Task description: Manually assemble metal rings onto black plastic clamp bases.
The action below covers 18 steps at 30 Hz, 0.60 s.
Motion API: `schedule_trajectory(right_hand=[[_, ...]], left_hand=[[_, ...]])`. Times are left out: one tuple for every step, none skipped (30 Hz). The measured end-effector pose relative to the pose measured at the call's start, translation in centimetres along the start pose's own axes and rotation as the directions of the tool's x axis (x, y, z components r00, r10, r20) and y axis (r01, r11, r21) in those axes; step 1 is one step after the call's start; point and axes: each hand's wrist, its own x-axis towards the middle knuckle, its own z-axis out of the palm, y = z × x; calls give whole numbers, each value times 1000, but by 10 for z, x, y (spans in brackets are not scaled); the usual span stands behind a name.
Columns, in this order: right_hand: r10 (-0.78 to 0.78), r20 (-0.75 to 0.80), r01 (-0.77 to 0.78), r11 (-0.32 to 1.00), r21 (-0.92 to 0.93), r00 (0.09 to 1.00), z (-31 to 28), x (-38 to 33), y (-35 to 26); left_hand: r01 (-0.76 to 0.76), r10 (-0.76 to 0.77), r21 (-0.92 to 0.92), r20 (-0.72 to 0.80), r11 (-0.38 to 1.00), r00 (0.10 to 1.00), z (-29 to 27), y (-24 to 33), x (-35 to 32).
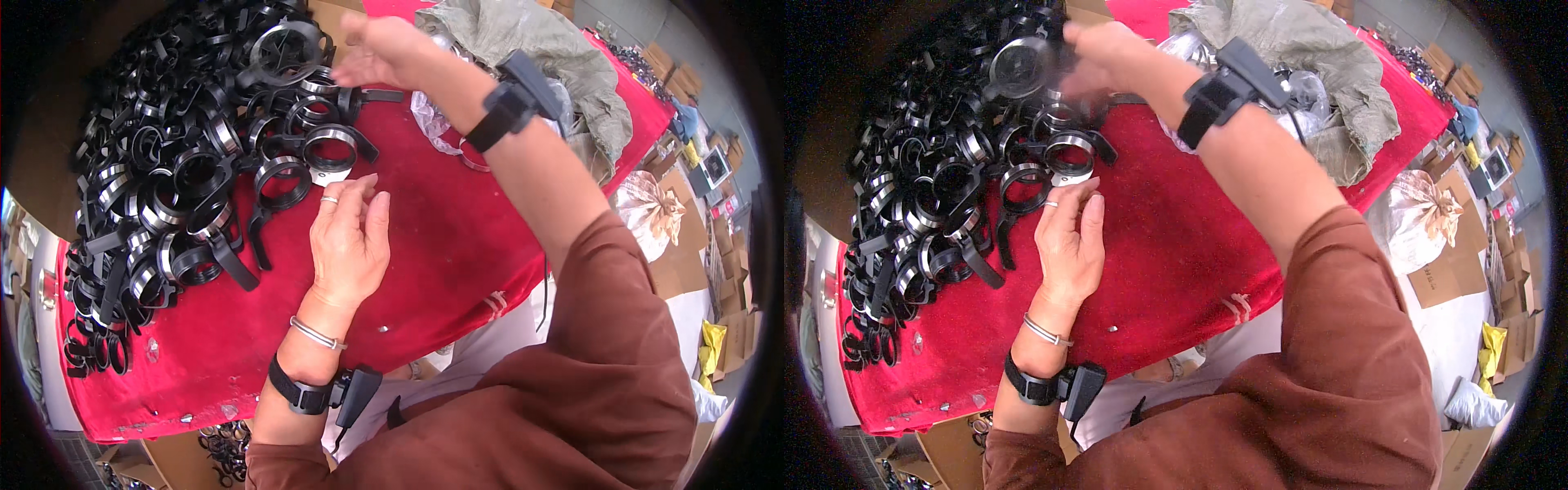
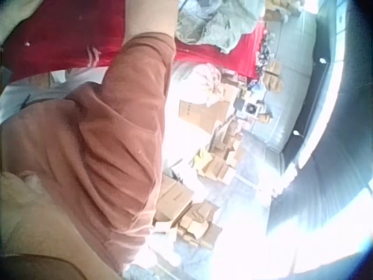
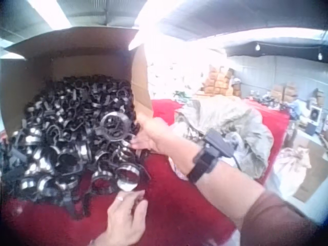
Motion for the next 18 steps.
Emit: schedule_trajectory(right_hand=[[2,15,-2,1000,3,1000,4,6,12],[54,-48,-64,972,-226,997,-2,13,31],[91,-116,-132,890,-436,989,-6,20,53],[110,-192,-207,760,-616,975,-9,28,78],[67,-121,-126,790,-599,990,-18,42,100],[18,-56,-47,815,-578,998,-32,61,122],[-244,-8,194,788,-585,970,-55,77,139],[-252,-100,123,735,-667,962,-35,65,118],[-222,-107,125,817,-563,969,-26,44,100],[-199,-130,118,879,-463,971,-34,16,73],[-142,-46,117,931,-346,989,-54,2,53],[-95,45,102,970,-221,994,-72,-10,36],[-33,210,49,996,-74,977,-80,-30,18],[2,378,-29,997,66,926,-85,-50,8],[79,490,-122,991,56,868,-91,-59,9],[142,517,-167,986,1,844,-83,-82,6],[164,526,-248,964,92,834,-81,-93,16],[182,538,-325,928,182,823,-82,-99,25]], left_hand=[[5,-6,37,29,999,1000,-1,-7,-1],[2,-6,61,64,998,998,3,-12,1],[8,-15,46,156,999,988,4,-14,2],[-34,29,23,202,999,979,10,-23,-2],[-60,50,29,272,998,961,14,-26,-3],[-90,74,30,344,996,936,19,-28,-3],[-100,88,17,349,995,933,22,-28,-2],[4,-3,-2,298,1000,955,16,-38,-5],[105,-95,-27,246,994,965,9,-46,-8],[180,-169,-31,218,983,961,9,-43,-6],[174,-159,-77,164,982,973,13,-42,-3],[166,-153,-121,111,979,982,15,-41,-1],[137,-135,-217,28,966,991,17,-36,2],[102,-125,-306,-59,946,990,16,-30,4],[112,-108,-245,33,963,994,6,-33,5],[10,-6,-114,34,993,999,2,-28,6],[178,-122,-279,205,944,971,-6,-10,8],[360,-200,-399,388,844,900,-11,3,8]])
